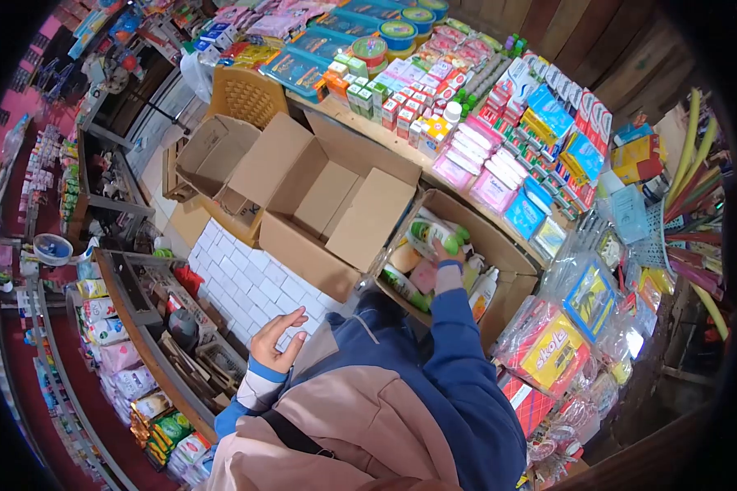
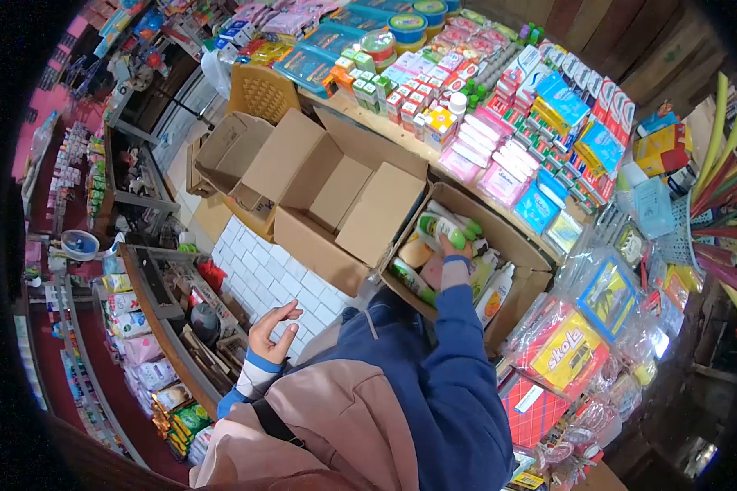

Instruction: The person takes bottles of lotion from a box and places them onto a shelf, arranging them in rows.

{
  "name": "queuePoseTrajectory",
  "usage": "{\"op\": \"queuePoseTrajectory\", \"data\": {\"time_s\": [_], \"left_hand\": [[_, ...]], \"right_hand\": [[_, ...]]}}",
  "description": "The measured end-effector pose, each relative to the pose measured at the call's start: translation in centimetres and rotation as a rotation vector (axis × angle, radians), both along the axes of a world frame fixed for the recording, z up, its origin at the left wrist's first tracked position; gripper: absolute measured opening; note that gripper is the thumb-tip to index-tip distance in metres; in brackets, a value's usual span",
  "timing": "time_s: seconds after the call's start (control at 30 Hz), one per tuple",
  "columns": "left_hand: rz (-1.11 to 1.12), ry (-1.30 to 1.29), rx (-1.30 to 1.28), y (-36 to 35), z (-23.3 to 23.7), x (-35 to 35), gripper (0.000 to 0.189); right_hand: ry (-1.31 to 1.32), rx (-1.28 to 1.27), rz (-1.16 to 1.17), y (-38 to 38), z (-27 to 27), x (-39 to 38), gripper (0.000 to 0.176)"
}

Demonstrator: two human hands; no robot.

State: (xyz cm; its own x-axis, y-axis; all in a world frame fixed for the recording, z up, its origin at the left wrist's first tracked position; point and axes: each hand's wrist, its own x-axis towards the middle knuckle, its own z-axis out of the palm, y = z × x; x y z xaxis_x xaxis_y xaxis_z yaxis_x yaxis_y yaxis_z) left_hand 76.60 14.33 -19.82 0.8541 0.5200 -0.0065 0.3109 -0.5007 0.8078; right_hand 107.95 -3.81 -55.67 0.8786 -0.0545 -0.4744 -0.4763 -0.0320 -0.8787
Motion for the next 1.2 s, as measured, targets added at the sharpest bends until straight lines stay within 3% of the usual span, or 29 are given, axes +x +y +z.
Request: {"op": "queuePoseTrajectory", "data": {"time_s": [0.1,0.2,0.3,0.4,0.43,0.53,0.63,0.7,0.73,0.77,0.8,0.87,0.97,1.0,1.07,1.2], "left_hand": [[-0.016,-0.056,-0.026,0.1,-0.5,-0.3,0.040],[-0.035,-0.082,-0.027,0.2,-0.6,-1.0,0.046],[-0.040,-0.144,0.112,0.4,0.1,-1.6,0.054],[-0.013,-0.184,0.167,1.1,1.5,-3.4,0.072],[-0.010,-0.183,0.167,1.4,1.9,-4.4,0.082],[0.057,-0.213,0.211,1.9,3.8,-9.0,0.083],[0.327,-0.284,0.191,1.8,4.2,-17.3,0.076],[0.512,-0.383,0.195,1.0,3.4,-23.8,0.067],[0.656,-0.424,-0.171,-0.5,4.1,-27.0,0.066],[0.701,-0.621,-0.317,-1.2,3.2,-30.3,0.065],[0.728,-0.826,-0.455,-1.9,2.1,-33.8,0.065],[0.820,-0.994,-0.386,-3.9,2.4,-40.2,0.077],[0.976,-1.122,-0.248,-7.0,4.4,-49.5,0.091],[0.921,-1.218,-0.236,-8.2,5.0,-52.3,0.086],[1.017,-1.307,-0.231,-11.1,6.5,-56.4,0.082],[1.241,-1.501,0.036,-15.1,7.2,-62.4,0.069]], "right_hand": [[-0.013,0.119,0.195,-3.5,5.1,0.0,0.043],[-0.028,0.321,0.494,-4.6,15.9,-0.4,0.042],[-0.086,0.208,0.976,-1.8,25.5,-0.5,0.041],[-0.687,0.295,1.481,5.9,32.6,-3.5,0.042],[-0.612,0.332,1.623,8.6,35.8,-5.9,0.043],[-0.796,0.638,1.958,17.2,38.7,-13.8,0.042],[-0.343,0.564,2.214,22.8,42.7,-23.3,0.046],[-0.127,0.651,2.430,25.7,44.8,-30.3,0.052],[-0.006,0.679,2.535,27.0,45.6,-34.0,0.055],[-0.244,0.858,2.599,28.8,44.8,-38.0,0.059],[-0.269,0.773,2.669,29.3,46.6,-42.2,0.054],[0.112,0.782,2.716,31.2,46.1,-51.3,0.048],[0.062,0.891,2.835,30.8,48.7,-64.8,0.042],[0.050,0.915,2.890,30.4,49.2,-68.7,0.042],[0.036,0.978,2.933,29.4,50.7,-75.4,0.041],[-0.138,1.278,3.033,28.7,53.2,-84.9,0.041]]}}
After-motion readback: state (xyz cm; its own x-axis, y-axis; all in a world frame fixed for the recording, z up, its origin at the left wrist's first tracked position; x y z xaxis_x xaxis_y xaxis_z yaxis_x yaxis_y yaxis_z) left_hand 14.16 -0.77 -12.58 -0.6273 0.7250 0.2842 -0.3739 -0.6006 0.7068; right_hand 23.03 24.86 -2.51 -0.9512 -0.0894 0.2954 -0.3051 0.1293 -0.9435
